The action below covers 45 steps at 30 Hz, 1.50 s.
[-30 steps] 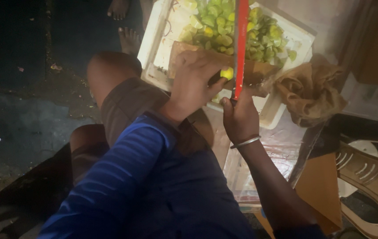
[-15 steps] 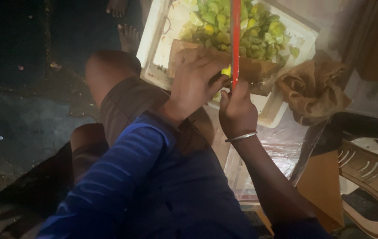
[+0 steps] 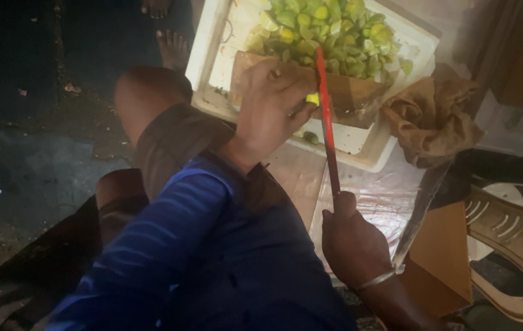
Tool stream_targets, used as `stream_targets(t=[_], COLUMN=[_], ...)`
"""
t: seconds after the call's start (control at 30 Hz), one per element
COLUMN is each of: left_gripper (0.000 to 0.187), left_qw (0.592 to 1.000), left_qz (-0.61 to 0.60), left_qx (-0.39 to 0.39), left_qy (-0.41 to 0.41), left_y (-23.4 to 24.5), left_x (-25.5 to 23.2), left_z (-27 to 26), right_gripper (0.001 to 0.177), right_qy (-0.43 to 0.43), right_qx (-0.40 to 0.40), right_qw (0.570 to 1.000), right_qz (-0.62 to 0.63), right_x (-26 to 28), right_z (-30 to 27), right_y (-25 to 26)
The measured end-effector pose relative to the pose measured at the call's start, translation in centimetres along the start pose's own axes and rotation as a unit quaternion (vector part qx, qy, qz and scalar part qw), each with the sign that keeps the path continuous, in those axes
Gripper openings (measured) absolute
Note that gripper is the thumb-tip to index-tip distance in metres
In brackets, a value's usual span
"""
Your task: The person is cutting limes into pieces using a knife on a wooden board inside a tray.
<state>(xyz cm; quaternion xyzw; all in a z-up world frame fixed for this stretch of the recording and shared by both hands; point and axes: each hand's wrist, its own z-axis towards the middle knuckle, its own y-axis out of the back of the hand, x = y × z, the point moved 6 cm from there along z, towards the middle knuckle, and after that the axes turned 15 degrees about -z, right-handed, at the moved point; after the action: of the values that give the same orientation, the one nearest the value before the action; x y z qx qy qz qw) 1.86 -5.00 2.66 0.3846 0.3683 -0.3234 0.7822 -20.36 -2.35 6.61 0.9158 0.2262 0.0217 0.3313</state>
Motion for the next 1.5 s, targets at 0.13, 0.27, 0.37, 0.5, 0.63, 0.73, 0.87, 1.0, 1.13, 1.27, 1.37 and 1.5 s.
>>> stream_targets(t=[0.13, 0.27, 0.37, 0.5, 0.63, 0.73, 0.87, 1.0, 1.13, 1.27, 1.37, 1.5], left_gripper=[0.036, 0.032, 0.03, 0.034, 0.035, 0.036, 0.043, 0.046, 0.054, 0.044, 0.034, 0.033], left_qw=[1.0, 0.999, 0.999, 1.0, 0.997, 0.998, 0.989, 0.994, 0.999, 0.997, 0.998, 0.999], left_qz=[-0.026, -0.038, -0.029, 0.006, -0.039, 0.027, 0.143, 0.089, 0.037, 0.002, 0.005, 0.011], left_qx=[-0.001, 0.011, 0.028, 0.001, 0.037, 0.024, 0.036, 0.045, 0.019, 0.012, 0.009, -0.001], left_qy=[0.002, 0.007, -0.001, -0.014, 0.059, 0.055, 0.025, 0.038, 0.02, 0.079, 0.062, 0.053], left_y=[-0.1, -0.2, -0.5, -0.3, -1.2, -0.5, 0.0, 0.4, 1.4, 1.7, 1.8, 1.5], left_x=[0.4, 1.0, 0.5, 0.3, 1.7, 1.0, -0.1, 0.1, -0.6, 0.7, 1.0, 1.0], left_z=[-0.2, -0.2, -0.6, -0.4, -1.0, -1.7, -1.2, -0.8, -1.0, -1.5, -1.5, -1.6], right_gripper=[0.031, 0.032, 0.027, 0.03, 0.028, 0.031, 0.032, 0.034, 0.032, 0.033, 0.031, 0.035], right_qy=[0.002, 0.059, 0.071, 0.077, 0.069, 0.063, 0.093, 0.105, 0.126, 0.136, 0.153, 0.183], right_qx=[-0.031, -0.175, -0.229, -0.262, -0.246, -0.236, -0.265, -0.27, -0.314, -0.319, -0.346, -0.359], right_qw=[0.999, 0.982, 0.971, 0.962, 0.966, 0.969, 0.959, 0.955, 0.936, 0.93, 0.917, 0.907], right_qz=[0.021, 0.029, 0.013, 0.012, 0.025, 0.038, 0.042, 0.055, 0.094, 0.122, 0.126, 0.121], right_x=[1.1, 4.0, 4.5, 4.8, 4.8, 4.7, 4.7, 4.1, 4.1, 4.5, 5.1, 5.7], right_z=[2.9, 7.6, 10.4, 10.5, 10.3, 10.5, 10.7, 11.0, 10.7, 10.8, 10.6, 11.0], right_y=[0.0, 1.1, 1.6, 1.5, 1.3, 1.1, 1.1, 1.3, 1.6, 1.8, 2.1, 2.0])
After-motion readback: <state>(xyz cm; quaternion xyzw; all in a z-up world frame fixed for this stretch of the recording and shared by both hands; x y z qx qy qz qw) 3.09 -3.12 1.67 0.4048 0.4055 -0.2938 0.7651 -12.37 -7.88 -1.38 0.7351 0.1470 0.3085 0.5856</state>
